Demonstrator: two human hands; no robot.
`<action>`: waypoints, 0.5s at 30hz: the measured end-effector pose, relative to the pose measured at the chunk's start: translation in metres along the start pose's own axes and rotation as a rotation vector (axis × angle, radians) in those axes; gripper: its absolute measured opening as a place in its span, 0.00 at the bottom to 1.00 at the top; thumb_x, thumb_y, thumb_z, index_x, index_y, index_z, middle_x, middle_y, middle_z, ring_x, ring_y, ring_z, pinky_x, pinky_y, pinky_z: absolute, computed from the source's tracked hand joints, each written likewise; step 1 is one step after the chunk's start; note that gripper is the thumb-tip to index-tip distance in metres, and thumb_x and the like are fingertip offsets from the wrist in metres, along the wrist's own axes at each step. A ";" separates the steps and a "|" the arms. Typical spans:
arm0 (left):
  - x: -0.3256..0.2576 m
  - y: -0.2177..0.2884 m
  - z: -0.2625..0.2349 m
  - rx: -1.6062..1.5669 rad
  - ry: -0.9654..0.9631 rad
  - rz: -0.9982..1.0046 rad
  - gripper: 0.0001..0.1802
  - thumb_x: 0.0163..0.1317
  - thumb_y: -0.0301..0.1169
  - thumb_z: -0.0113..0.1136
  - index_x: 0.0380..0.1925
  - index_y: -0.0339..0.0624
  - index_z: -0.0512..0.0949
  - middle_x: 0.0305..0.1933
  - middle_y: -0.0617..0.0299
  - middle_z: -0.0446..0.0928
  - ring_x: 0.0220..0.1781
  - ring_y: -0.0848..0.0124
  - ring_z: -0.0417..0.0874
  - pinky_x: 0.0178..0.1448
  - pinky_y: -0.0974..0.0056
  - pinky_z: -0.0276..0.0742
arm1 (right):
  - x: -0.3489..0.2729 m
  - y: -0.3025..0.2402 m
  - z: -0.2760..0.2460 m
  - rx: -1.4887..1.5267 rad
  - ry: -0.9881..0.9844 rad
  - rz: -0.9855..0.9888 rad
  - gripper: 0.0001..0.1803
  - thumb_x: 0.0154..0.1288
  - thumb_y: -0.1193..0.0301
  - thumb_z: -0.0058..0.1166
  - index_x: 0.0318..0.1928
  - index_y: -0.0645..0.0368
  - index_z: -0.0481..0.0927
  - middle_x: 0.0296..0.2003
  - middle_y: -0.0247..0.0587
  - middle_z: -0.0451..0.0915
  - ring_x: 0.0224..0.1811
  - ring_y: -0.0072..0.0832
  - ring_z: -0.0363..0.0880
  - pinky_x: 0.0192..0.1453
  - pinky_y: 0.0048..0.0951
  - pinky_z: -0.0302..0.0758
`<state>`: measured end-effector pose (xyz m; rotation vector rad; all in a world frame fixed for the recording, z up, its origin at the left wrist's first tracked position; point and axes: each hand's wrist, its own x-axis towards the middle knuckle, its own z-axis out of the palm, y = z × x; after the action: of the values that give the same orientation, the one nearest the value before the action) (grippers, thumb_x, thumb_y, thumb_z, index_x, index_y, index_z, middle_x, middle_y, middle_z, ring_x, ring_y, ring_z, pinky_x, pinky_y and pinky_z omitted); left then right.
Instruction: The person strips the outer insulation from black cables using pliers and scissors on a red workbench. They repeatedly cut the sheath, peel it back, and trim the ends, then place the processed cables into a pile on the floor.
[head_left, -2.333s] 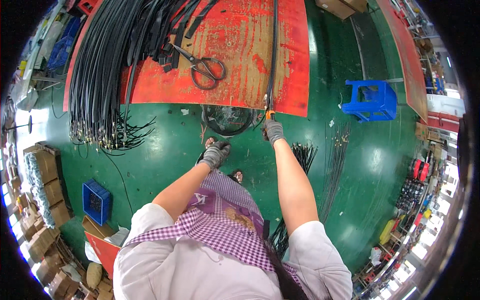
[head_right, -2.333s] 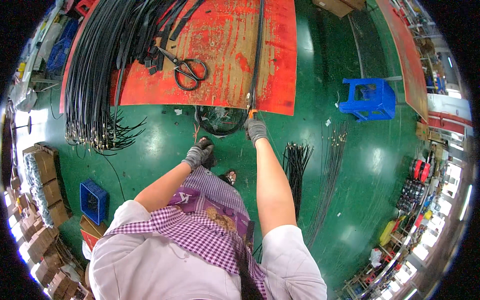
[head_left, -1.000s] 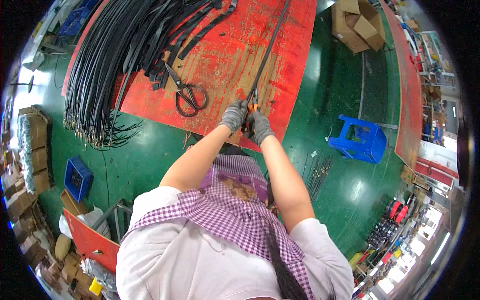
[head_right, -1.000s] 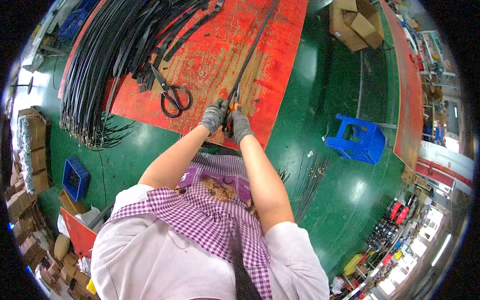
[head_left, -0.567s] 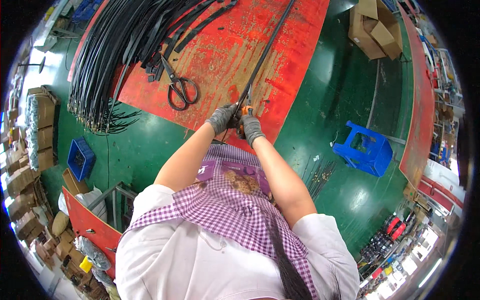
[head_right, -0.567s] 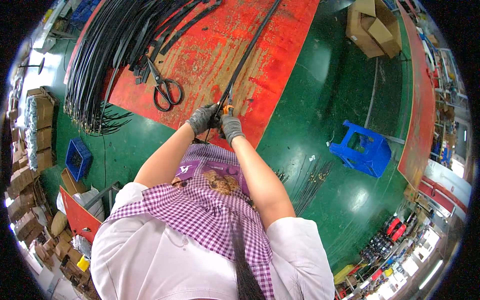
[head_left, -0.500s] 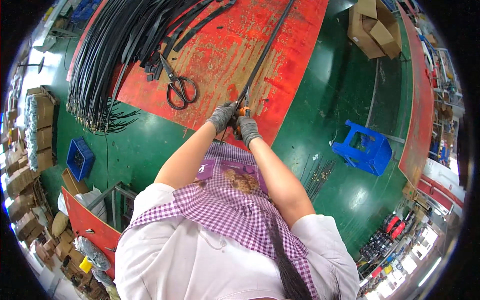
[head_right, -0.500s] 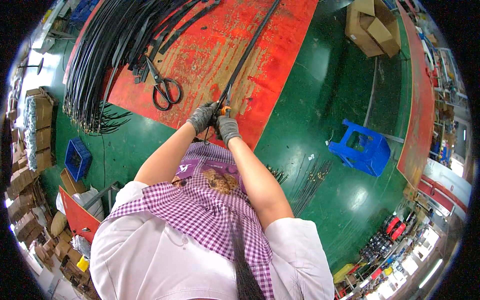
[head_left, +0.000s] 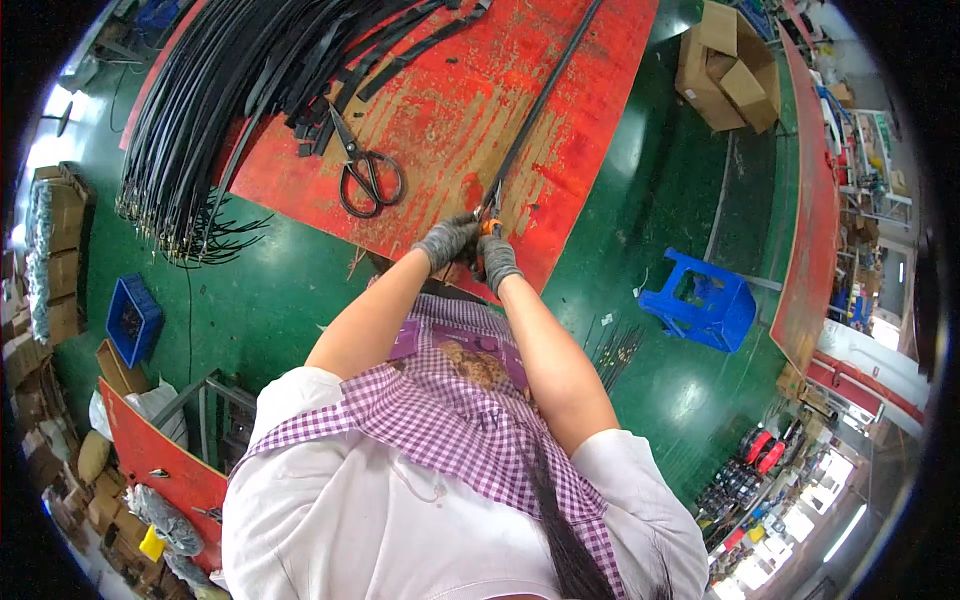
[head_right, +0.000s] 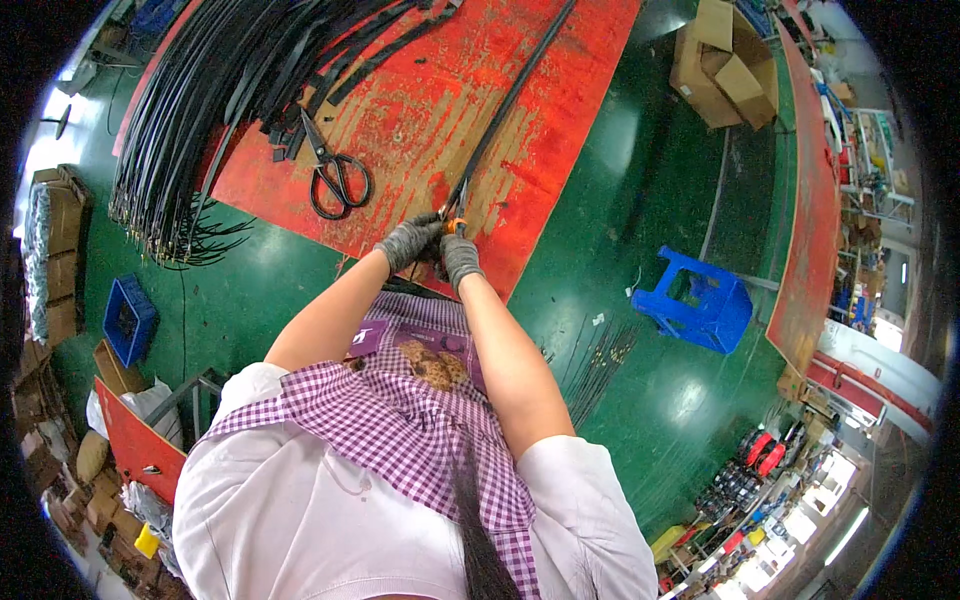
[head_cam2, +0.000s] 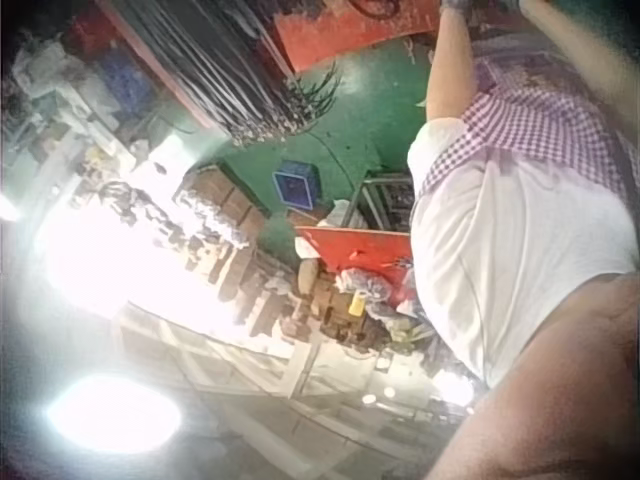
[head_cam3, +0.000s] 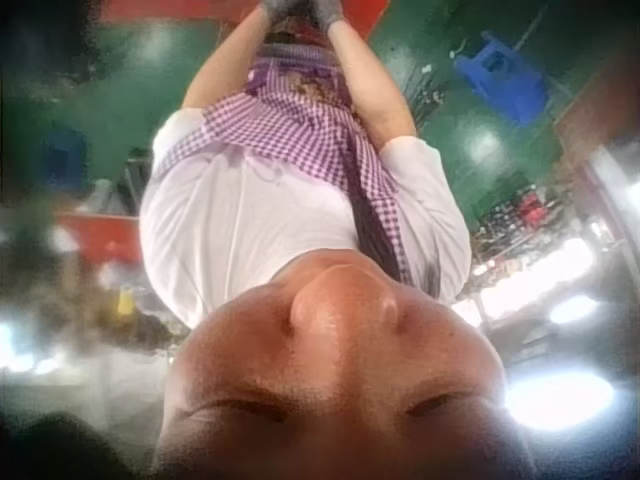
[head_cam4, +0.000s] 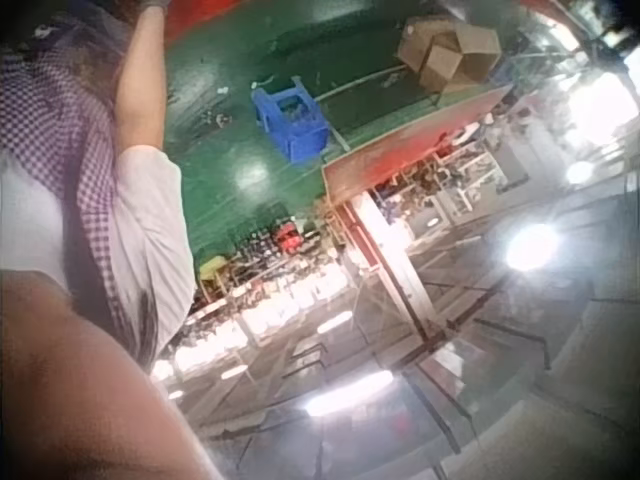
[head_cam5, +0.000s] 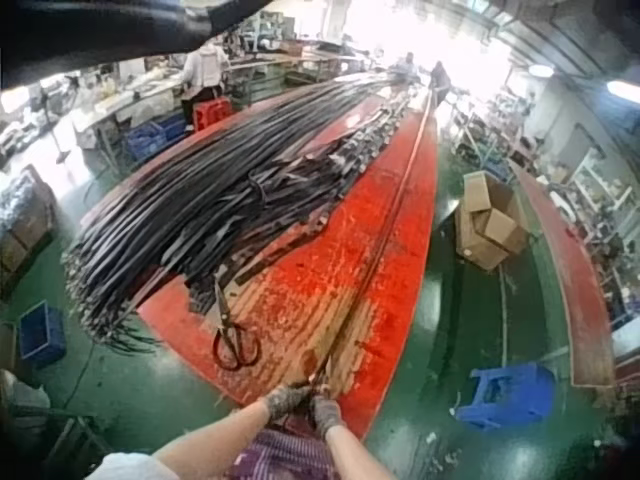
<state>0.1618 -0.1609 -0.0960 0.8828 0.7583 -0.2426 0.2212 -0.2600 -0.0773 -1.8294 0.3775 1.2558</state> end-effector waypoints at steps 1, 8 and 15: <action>-0.001 -0.004 0.007 0.040 0.028 0.011 0.14 0.53 0.32 0.50 0.40 0.40 0.68 0.29 0.63 0.73 0.27 0.74 0.73 0.29 0.69 0.70 | 0.010 0.008 -0.006 -0.072 0.013 -0.038 0.12 0.47 0.62 0.41 0.23 0.58 0.71 0.16 0.43 0.70 0.17 0.32 0.70 0.17 0.34 0.67; -0.003 -0.080 -0.038 0.755 0.017 0.278 0.22 0.50 0.46 0.47 0.38 0.41 0.70 0.29 0.56 0.73 0.30 0.67 0.74 0.34 0.67 0.69 | 0.068 0.038 -0.007 -0.054 0.027 -0.218 0.11 0.47 0.64 0.42 0.19 0.58 0.71 0.14 0.41 0.69 0.15 0.32 0.68 0.18 0.32 0.63; -0.088 -0.029 -0.011 0.978 0.016 0.079 0.22 0.53 0.47 0.41 0.39 0.42 0.71 0.36 0.52 0.74 0.40 0.61 0.74 0.44 0.63 0.67 | 0.024 0.011 -0.016 0.198 0.019 -0.049 0.07 0.45 0.67 0.42 0.19 0.57 0.65 0.11 0.40 0.64 0.08 0.32 0.62 0.09 0.31 0.57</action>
<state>0.0795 -0.1801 -0.0573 1.8333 0.6004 -0.5568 0.2343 -0.2734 -0.1016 -1.6737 0.4484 1.1272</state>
